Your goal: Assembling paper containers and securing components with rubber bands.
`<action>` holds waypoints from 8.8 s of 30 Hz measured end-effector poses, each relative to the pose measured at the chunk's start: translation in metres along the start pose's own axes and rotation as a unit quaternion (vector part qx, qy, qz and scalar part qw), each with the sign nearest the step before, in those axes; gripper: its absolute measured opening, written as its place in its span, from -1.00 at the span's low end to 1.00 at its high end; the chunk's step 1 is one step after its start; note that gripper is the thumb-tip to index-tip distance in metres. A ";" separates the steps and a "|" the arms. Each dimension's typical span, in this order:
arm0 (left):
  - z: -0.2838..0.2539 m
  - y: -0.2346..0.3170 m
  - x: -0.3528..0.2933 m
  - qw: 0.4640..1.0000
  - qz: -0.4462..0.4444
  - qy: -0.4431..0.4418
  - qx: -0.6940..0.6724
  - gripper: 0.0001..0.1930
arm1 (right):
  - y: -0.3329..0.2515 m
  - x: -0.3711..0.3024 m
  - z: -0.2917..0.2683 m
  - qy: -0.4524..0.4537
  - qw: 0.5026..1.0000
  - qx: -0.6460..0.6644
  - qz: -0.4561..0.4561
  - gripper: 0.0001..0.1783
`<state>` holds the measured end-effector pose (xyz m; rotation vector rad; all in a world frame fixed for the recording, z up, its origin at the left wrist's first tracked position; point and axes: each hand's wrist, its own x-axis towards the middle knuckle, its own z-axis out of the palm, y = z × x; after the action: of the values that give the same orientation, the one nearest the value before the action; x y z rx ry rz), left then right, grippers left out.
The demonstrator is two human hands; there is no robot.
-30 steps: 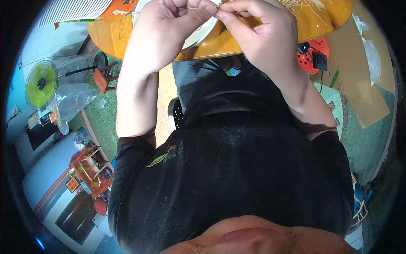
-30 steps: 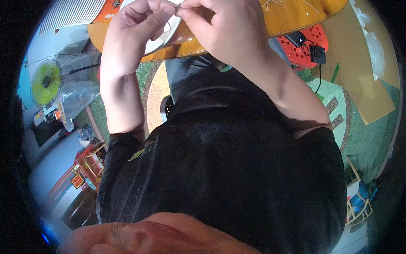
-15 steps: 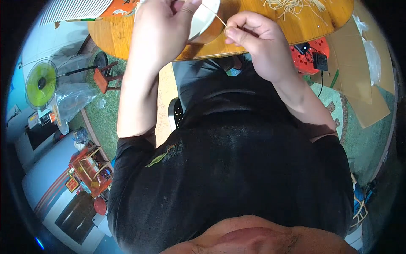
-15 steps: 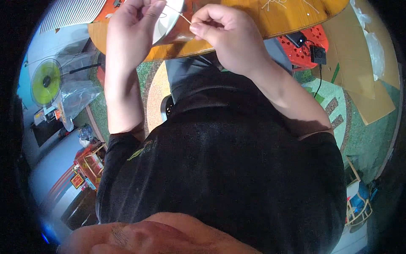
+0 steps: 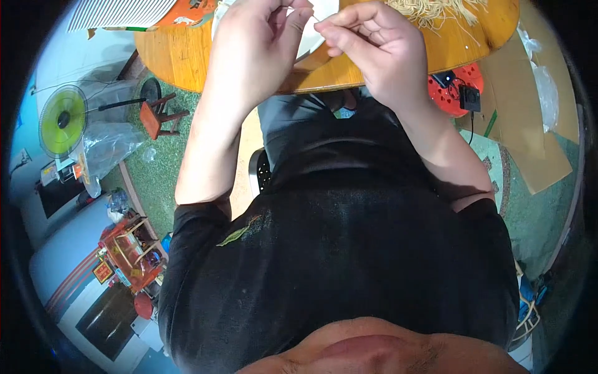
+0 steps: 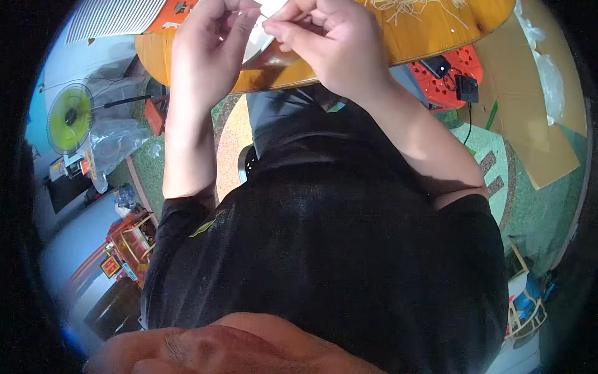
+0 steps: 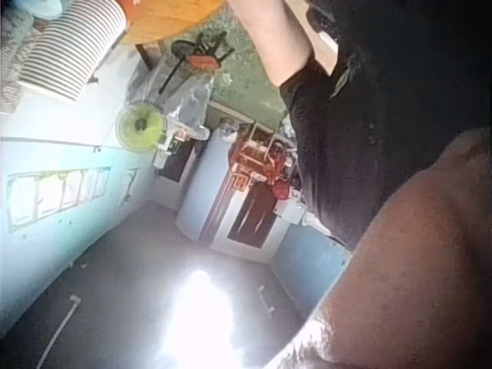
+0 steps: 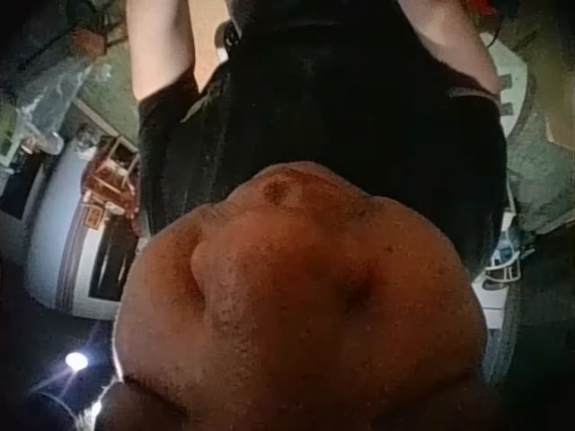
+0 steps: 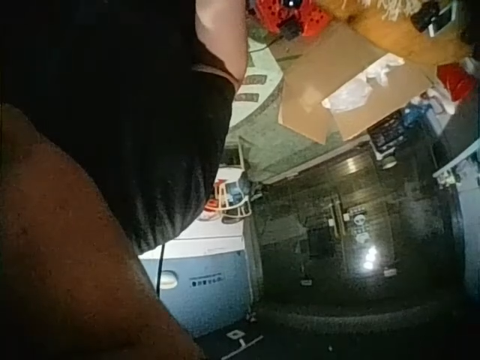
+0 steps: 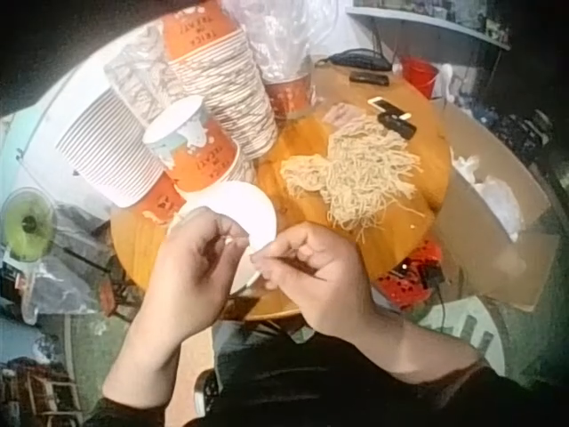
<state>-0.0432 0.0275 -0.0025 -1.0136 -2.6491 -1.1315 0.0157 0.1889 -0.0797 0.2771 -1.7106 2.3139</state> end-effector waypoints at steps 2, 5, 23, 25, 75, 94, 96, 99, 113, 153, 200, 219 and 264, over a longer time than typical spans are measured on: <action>-0.001 0.002 -0.004 0.997 -0.037 0.006 -0.068 -0.88 | -0.003 0.003 0.001 0.013 0.999 0.011 0.027 -0.93; -0.002 0.008 -0.009 0.987 -0.035 0.026 -0.154 -0.78 | -0.010 0.006 0.002 0.031 0.998 0.012 0.058 -0.92; 0.026 -0.019 0.032 0.880 0.345 0.149 -0.290 -0.76 | -0.067 0.033 -0.002 -0.070 0.944 -0.202 0.249 -0.85; 0.025 -0.020 0.031 0.897 0.316 0.126 -0.283 -0.77 | -0.069 0.033 -0.006 -0.109 0.936 -0.229 0.245 -0.84; 0.001 0.002 -0.005 0.921 -0.133 -0.198 -0.308 -0.80 | 0.013 -0.011 -0.031 0.039 0.755 -0.449 -0.476 -0.71; 0.001 0.007 -0.004 0.945 -0.178 -0.140 -0.236 -0.94 | 0.007 -0.020 -0.036 0.021 0.777 -0.409 -0.479 -0.67; 0.002 0.007 -0.003 0.941 -0.194 -0.124 -0.249 -0.93 | 0.011 -0.023 -0.033 0.029 0.808 -0.362 -0.464 -0.67; -0.001 0.014 0.000 0.991 -0.062 -0.106 -0.048 -0.99 | 0.010 -0.027 -0.026 0.037 0.852 -0.303 -0.425 -0.66; -0.021 0.005 -0.023 0.960 0.040 -0.268 -0.072 -0.38 | -0.001 -0.029 -0.012 0.107 0.984 0.015 -0.142 -0.78; -0.117 -0.130 -0.022 0.884 0.123 0.396 0.216 -0.54 | -0.105 0.244 0.100 -0.064 0.652 -0.692 -0.304 -0.46; -0.074 -0.031 -0.073 0.913 0.239 0.179 0.277 -0.72 | 0.008 -0.002 -0.089 0.144 0.844 -0.513 -0.063 -0.88; 0.013 -0.058 -0.068 0.953 0.145 0.158 0.212 -0.68 | -0.026 0.083 -0.115 -0.149 0.715 -0.665 -0.154 -0.87; 0.050 -0.062 -0.144 0.900 -0.172 -0.044 -0.399 -0.75 | -0.004 -0.048 -0.033 -0.081 0.804 -0.549 -0.213 -0.45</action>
<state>0.0393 -0.0480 -0.1224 -0.6578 -2.4889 -2.4200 0.0622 0.2175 -0.1004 0.5300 -2.4140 0.7578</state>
